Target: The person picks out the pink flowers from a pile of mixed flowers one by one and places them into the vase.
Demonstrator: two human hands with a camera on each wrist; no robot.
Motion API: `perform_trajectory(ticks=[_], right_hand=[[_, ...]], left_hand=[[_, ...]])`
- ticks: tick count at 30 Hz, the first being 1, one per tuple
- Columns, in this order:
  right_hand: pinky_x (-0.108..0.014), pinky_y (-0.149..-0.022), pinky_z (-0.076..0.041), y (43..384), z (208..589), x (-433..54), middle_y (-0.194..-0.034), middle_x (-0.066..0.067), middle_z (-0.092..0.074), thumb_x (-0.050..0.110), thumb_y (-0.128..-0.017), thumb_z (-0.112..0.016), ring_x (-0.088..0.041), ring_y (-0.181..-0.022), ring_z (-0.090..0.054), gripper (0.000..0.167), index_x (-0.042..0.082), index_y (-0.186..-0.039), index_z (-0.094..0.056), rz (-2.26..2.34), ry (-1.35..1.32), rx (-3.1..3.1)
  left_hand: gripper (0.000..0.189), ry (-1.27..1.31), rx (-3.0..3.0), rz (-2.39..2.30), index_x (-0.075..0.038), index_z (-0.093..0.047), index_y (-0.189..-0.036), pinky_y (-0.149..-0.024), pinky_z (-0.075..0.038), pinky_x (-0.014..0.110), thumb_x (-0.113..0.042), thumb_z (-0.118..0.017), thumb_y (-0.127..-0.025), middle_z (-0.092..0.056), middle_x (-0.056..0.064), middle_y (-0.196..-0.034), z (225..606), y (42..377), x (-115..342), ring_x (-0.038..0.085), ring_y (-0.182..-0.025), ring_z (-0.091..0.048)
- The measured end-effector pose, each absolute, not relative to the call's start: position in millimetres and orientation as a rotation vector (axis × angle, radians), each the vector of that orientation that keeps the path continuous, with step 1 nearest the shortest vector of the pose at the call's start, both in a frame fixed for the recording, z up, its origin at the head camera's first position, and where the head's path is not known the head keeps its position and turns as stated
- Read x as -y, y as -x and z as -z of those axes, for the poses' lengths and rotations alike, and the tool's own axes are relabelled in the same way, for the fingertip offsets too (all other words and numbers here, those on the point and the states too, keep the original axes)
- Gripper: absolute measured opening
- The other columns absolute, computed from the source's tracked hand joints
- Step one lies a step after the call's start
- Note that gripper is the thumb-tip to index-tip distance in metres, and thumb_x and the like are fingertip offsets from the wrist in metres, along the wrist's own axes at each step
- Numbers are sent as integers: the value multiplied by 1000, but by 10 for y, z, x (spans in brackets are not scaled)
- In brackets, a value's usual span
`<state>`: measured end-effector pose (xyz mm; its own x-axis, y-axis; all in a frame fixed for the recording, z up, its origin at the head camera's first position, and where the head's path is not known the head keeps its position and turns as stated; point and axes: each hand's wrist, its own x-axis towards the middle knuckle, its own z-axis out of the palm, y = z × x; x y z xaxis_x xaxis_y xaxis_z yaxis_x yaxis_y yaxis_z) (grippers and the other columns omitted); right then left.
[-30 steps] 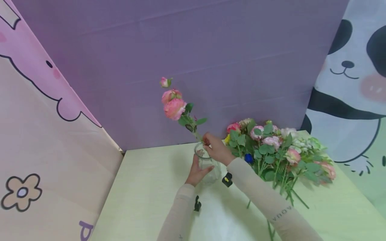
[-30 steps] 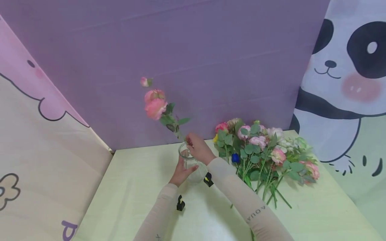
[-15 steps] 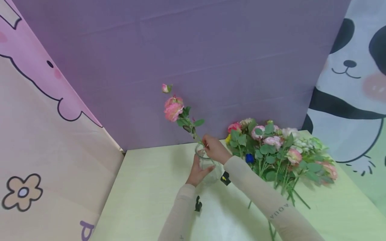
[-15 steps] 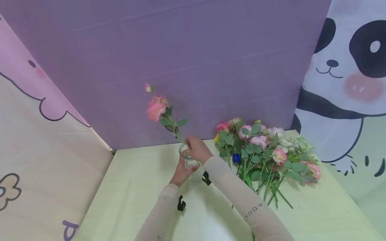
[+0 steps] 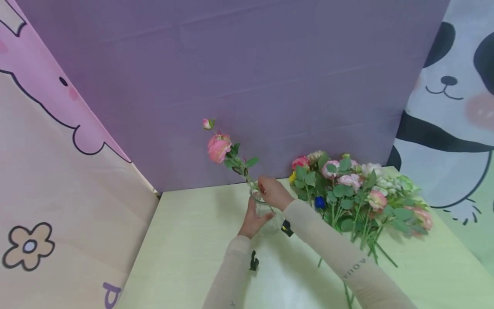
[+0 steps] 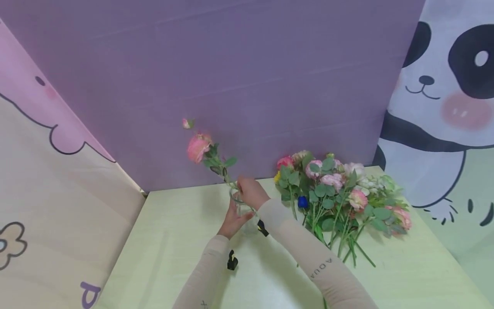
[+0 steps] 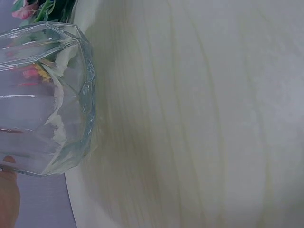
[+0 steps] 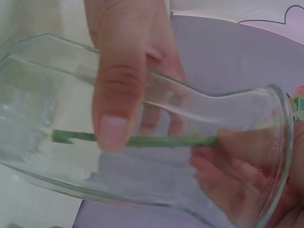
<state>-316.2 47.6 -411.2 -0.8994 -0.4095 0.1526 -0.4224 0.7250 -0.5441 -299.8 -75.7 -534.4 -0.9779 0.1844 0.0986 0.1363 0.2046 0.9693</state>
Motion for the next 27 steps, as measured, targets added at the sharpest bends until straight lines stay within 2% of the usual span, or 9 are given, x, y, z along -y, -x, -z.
perform_trajectory(ticks=[8,12,16,20,27], right_hand=[[-33,-66,-52,3168,4068,-451,-77,-7,-63,4,-83,-70,-20,-73,-59,10,1,-86,-61,-879,-731,2935],[-32,-67,-53,3157,4054,-440,-78,-7,-63,4,-82,-70,-19,-73,-59,9,1,-86,-62,-848,-711,2962],[-32,-66,-53,3147,4042,-433,-78,-7,-64,4,-83,-69,-19,-72,-60,8,1,-85,-63,-826,-704,2969],[-32,-65,-53,3141,4032,-433,-75,-7,-64,7,-83,-69,-19,-70,-60,8,0,-82,-64,-813,-723,2949],[-29,-60,-51,3128,4035,-452,-72,-7,-64,14,-86,-68,-15,-63,-56,16,0,-81,-66,-855,-702,2955]], left_hand=[[89,-301,-2435,-1918,-19,-15,-149,-113,-16,57,-25,-74,-81,-16,11,-156,5387,3007,759,32,-142,-16],[88,-322,-2423,-1910,-13,-15,-149,-112,-16,59,-19,-72,-82,-16,16,-155,5235,2920,762,36,-141,-16],[88,-328,-2421,-1892,-8,-13,-149,-112,-18,59,-19,-71,-83,-16,19,-155,5060,2809,767,38,-141,-17],[90,-321,-2427,-1903,-12,-13,-149,-112,-17,58,-24,-73,-82,-16,16,-156,5135,2840,762,36,-141,-17],[92,-345,-2405,-1920,-11,-11,-150,-113,-15,57,-20,-72,-82,-14,18,-156,5068,2793,750,36,-142,-14]])
